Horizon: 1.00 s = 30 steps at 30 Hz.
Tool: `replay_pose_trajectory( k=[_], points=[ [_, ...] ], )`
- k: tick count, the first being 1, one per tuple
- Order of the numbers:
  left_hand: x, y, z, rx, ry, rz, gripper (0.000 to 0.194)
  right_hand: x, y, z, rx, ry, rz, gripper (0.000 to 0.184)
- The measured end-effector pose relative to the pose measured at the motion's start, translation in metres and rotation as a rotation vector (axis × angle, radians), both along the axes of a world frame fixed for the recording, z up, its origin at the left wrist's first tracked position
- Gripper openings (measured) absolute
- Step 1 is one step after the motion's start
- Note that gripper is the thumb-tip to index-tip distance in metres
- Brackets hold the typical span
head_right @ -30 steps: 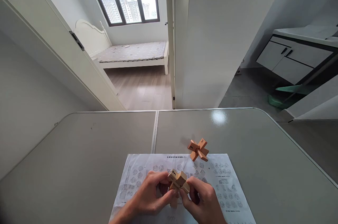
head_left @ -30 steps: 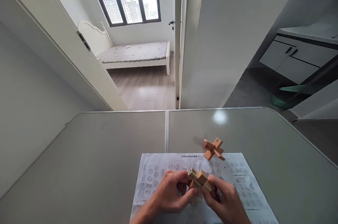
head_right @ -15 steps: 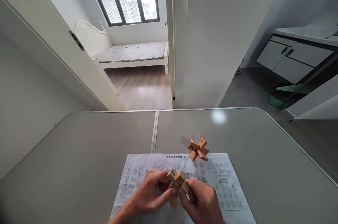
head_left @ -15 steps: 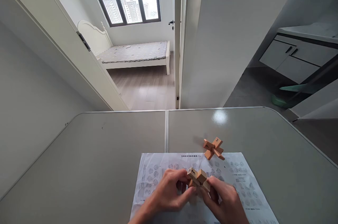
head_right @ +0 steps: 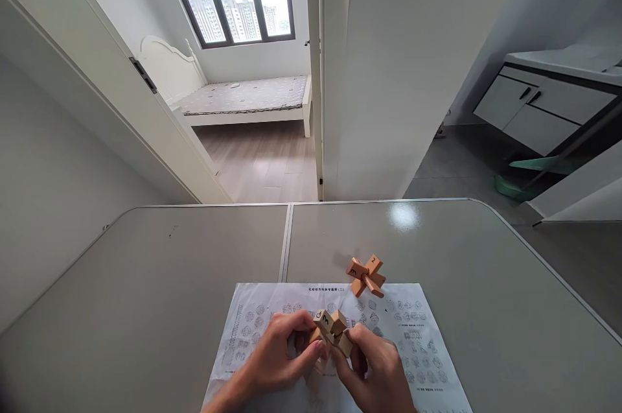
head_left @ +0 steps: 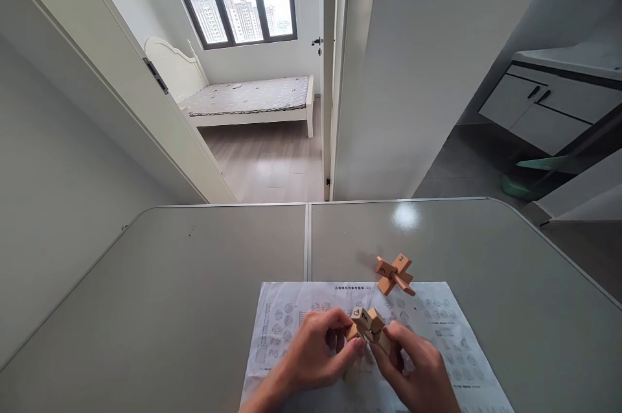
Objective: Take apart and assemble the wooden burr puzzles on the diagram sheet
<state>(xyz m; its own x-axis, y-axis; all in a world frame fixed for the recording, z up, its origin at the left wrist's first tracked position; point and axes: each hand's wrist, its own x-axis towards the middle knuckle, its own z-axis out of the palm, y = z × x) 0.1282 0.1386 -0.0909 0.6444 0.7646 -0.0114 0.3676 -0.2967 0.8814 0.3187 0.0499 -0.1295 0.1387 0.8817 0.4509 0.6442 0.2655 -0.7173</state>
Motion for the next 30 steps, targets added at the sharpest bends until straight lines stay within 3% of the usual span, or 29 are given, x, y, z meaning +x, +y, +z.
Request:
replay_pose_trajectory(
  k=[18, 25, 30],
  points=[
    [0.0, -0.002, -0.002, 0.121, 0.013, 0.02, 0.007, 0.003, -0.006, -0.007, -0.33, 0.415, 0.075, 0.051],
    [-0.001, -0.004, -0.003, 0.129, 0.004, 0.018, 0.007, 0.017, -0.006, -0.011, -0.363, 0.285, 0.163, 0.044],
    [-0.001, 0.0, -0.008, 0.052, -0.029, 0.092, 0.012, 0.004, -0.009, -0.02, -0.234, 0.13, 0.103, 0.037]
  ],
)
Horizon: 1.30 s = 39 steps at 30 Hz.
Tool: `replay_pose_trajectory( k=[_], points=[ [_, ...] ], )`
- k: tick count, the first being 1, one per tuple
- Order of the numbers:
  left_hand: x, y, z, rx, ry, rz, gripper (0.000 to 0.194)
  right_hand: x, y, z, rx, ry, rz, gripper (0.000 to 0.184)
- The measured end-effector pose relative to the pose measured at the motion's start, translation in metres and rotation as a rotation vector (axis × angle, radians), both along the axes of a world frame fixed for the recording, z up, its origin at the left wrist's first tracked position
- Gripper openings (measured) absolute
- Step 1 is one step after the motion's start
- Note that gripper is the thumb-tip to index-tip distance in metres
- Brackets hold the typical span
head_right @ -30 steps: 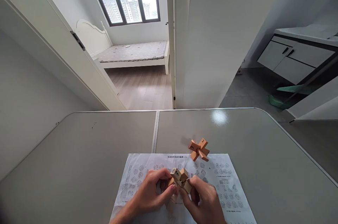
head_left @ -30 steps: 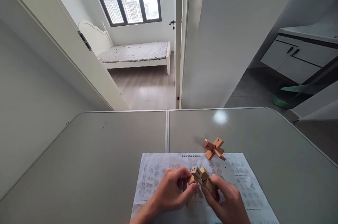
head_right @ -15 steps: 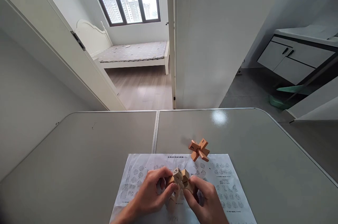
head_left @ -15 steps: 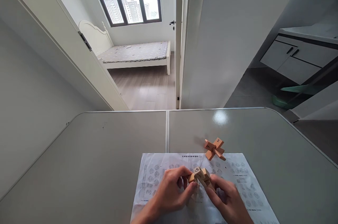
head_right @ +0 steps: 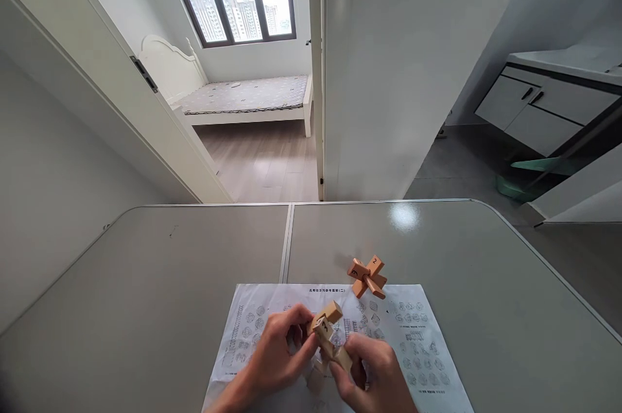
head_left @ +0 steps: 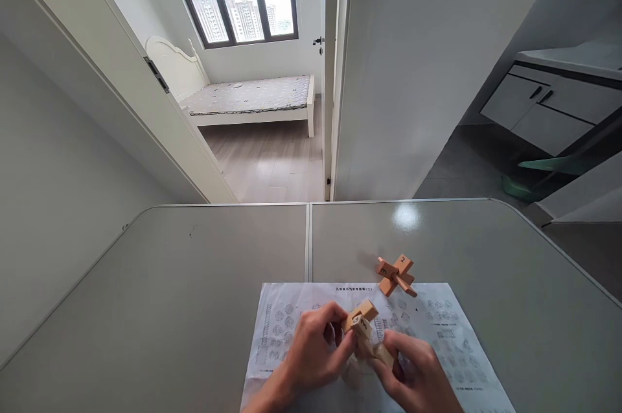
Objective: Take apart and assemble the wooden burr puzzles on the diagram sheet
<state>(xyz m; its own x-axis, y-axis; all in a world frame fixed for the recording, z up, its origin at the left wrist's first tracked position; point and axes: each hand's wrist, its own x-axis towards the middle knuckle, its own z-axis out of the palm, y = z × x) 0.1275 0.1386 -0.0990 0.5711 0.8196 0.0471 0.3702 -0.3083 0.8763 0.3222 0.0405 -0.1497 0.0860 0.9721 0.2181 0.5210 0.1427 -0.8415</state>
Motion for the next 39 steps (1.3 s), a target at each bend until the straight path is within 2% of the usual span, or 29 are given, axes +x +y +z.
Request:
replay_pose_trajectory(
  k=[2, 5, 14, 20, 24, 31, 35, 39],
  points=[
    [0.0, 0.003, -0.001, -0.056, -0.04, 0.036, 0.016, -0.01, -0.001, -0.001, 0.098, -0.05, 0.013, 0.039],
    [0.001, 0.005, -0.001, -0.082, -0.06, 0.03, 0.015, -0.019, -0.003, 0.002, 0.13, -0.053, 0.021, 0.038],
    [0.003, 0.004, 0.0, -0.092, -0.046, 0.085, 0.017, -0.01, 0.002, 0.019, -0.064, 0.216, -0.134, 0.041],
    [0.001, 0.005, 0.0, -0.064, -0.062, 0.11, 0.02, -0.006, 0.006, 0.021, -0.145, 0.288, -0.168, 0.043],
    [0.0, 0.006, 0.003, -0.043, -0.082, 0.132, 0.023, -0.007, 0.006, 0.023, -0.18, 0.345, -0.247, 0.047],
    [-0.002, 0.007, 0.005, -0.056, -0.114, 0.124, 0.033, -0.008, 0.007, 0.024, -0.267, 0.5, -0.25, 0.05],
    [-0.001, 0.006, 0.003, 0.086, -0.067, 0.126, 0.034, -0.01, 0.008, 0.02, -0.232, 0.381, -0.217, 0.05],
    [0.003, 0.005, 0.002, 0.243, 0.03, 0.137, 0.021, -0.015, 0.008, 0.016, -0.155, 0.151, -0.176, 0.047]
  ],
)
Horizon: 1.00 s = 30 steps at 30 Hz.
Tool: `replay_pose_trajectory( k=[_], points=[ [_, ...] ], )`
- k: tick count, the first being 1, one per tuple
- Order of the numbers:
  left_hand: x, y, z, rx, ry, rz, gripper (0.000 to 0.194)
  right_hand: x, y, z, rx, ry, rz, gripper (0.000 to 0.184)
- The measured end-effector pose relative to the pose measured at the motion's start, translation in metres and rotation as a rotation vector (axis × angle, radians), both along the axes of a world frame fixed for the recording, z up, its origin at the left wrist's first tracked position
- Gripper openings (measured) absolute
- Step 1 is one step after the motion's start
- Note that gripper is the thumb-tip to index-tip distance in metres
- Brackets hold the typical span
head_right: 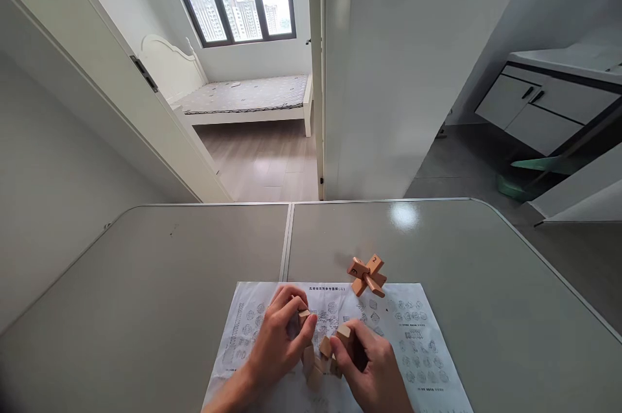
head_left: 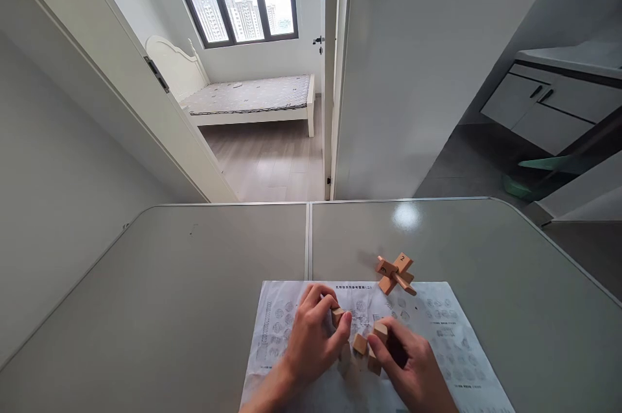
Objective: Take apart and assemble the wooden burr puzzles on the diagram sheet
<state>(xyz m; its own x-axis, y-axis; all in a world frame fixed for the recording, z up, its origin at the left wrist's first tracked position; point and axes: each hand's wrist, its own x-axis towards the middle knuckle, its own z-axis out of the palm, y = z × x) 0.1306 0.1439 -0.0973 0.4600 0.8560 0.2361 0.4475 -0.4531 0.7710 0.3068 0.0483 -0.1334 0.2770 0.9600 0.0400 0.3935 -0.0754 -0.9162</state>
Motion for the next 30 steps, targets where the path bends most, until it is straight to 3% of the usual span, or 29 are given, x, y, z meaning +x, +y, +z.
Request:
replay_pose_trajectory(
  k=[4, 10, 18, 24, 30],
  points=[
    [0.002, -0.001, -0.002, 0.057, 0.088, 0.006, 0.015, -0.004, 0.001, -0.002, 0.058, -0.146, 0.047, 0.043],
    [0.003, -0.002, -0.005, 0.078, 0.153, -0.013, 0.005, -0.004, 0.001, -0.005, 0.061, -0.161, -0.013, 0.044],
    [0.001, -0.002, -0.008, 0.063, 0.106, -0.072, 0.017, -0.002, 0.0, -0.008, 0.078, -0.162, 0.009, 0.038],
    [0.001, -0.003, 0.0, 0.056, 0.101, -0.246, 0.054, -0.005, 0.002, -0.003, 0.105, -0.09, -0.007, 0.043],
    [0.002, -0.002, 0.003, 0.095, 0.169, -0.412, 0.098, -0.001, 0.003, 0.001, 0.034, 0.022, -0.076, 0.043]
  ],
)
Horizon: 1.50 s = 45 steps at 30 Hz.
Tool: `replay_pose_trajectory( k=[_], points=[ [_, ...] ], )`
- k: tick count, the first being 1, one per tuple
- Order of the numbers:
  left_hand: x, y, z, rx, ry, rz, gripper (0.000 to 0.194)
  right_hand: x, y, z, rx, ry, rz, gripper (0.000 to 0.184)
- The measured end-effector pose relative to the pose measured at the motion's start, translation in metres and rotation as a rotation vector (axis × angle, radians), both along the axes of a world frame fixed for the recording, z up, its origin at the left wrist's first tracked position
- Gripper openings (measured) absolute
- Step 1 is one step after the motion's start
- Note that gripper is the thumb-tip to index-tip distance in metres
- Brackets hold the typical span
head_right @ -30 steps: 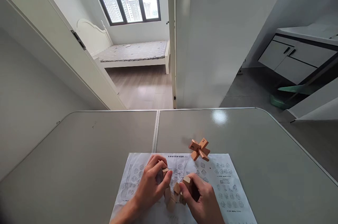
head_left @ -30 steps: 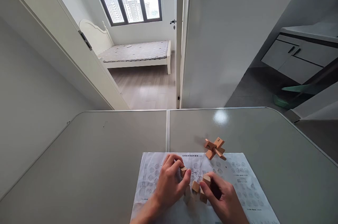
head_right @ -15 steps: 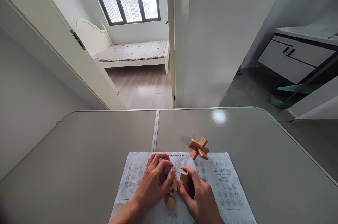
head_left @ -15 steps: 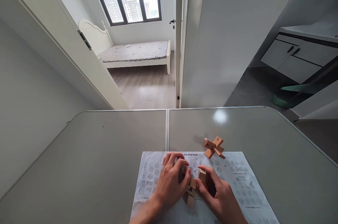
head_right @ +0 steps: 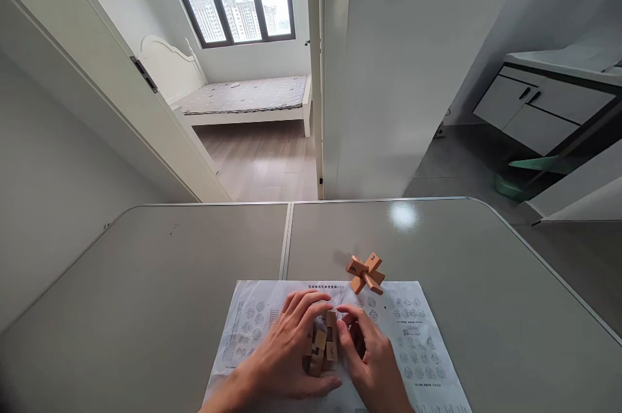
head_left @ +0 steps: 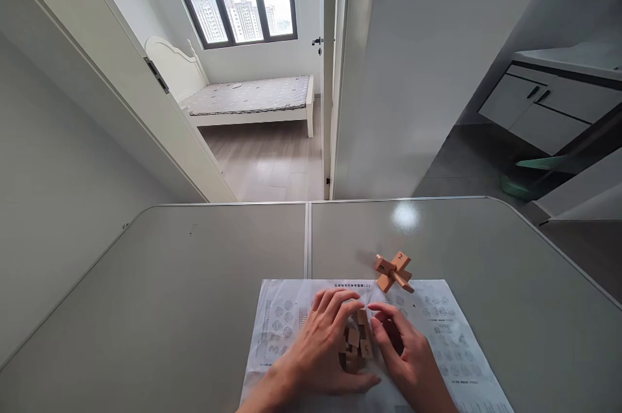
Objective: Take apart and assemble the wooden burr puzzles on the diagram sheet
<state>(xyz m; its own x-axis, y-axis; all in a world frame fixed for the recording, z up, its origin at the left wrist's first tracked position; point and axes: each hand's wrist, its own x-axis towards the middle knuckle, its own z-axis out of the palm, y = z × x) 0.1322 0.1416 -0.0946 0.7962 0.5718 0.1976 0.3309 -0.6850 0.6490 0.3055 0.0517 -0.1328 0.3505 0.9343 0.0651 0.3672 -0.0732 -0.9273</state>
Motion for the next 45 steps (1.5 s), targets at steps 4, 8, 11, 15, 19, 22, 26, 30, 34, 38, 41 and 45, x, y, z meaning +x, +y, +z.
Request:
replay_pose_trajectory(
  k=[4, 8, 11, 15, 19, 22, 26, 30, 34, 38, 41, 45],
  points=[
    [0.0, -0.001, -0.003, 0.003, 0.023, -0.021, 0.093, 0.0, 0.002, 0.002, -0.008, 0.032, -0.041, 0.045],
    [-0.001, -0.002, -0.003, 0.024, 0.035, -0.027, 0.075, -0.002, 0.002, 0.003, -0.001, 0.049, -0.054, 0.047],
    [-0.002, -0.001, 0.0, 0.028, 0.041, -0.05, 0.08, 0.0, 0.002, 0.003, -0.006, 0.055, -0.053, 0.047],
    [-0.002, 0.0, 0.003, 0.02, 0.031, -0.084, 0.095, 0.002, 0.001, 0.004, -0.026, 0.097, -0.036, 0.045],
    [-0.002, -0.002, -0.004, 0.019, 0.046, -0.025, 0.083, 0.003, 0.002, 0.007, -0.033, 0.097, -0.015, 0.045],
    [-0.001, -0.004, -0.011, 0.031, 0.036, 0.055, 0.069, 0.003, 0.002, 0.008, -0.026, 0.077, -0.011, 0.045],
    [0.0, -0.003, -0.014, 0.063, 0.029, 0.195, 0.067, 0.002, 0.001, 0.008, -0.034, 0.042, 0.005, 0.048],
    [-0.003, 0.002, -0.013, 0.102, 0.024, 0.299, 0.065, 0.0, 0.002, 0.007, -0.027, 0.009, -0.022, 0.053],
    [-0.015, 0.014, -0.011, 0.194, 0.045, 0.388, 0.058, 0.001, 0.002, 0.008, -0.03, -0.001, -0.002, 0.053],
    [-0.032, 0.029, -0.009, 0.262, 0.07, 0.511, 0.051, 0.003, 0.002, 0.007, -0.038, -0.01, 0.033, 0.051],
    [-0.041, 0.037, -0.009, 0.289, 0.099, 0.56, 0.048, 0.003, 0.002, 0.005, -0.037, -0.023, 0.021, 0.05],
    [-0.046, 0.04, -0.01, 0.296, 0.115, 0.602, 0.04, 0.001, 0.003, 0.004, -0.028, -0.04, 0.011, 0.05]
  ],
)
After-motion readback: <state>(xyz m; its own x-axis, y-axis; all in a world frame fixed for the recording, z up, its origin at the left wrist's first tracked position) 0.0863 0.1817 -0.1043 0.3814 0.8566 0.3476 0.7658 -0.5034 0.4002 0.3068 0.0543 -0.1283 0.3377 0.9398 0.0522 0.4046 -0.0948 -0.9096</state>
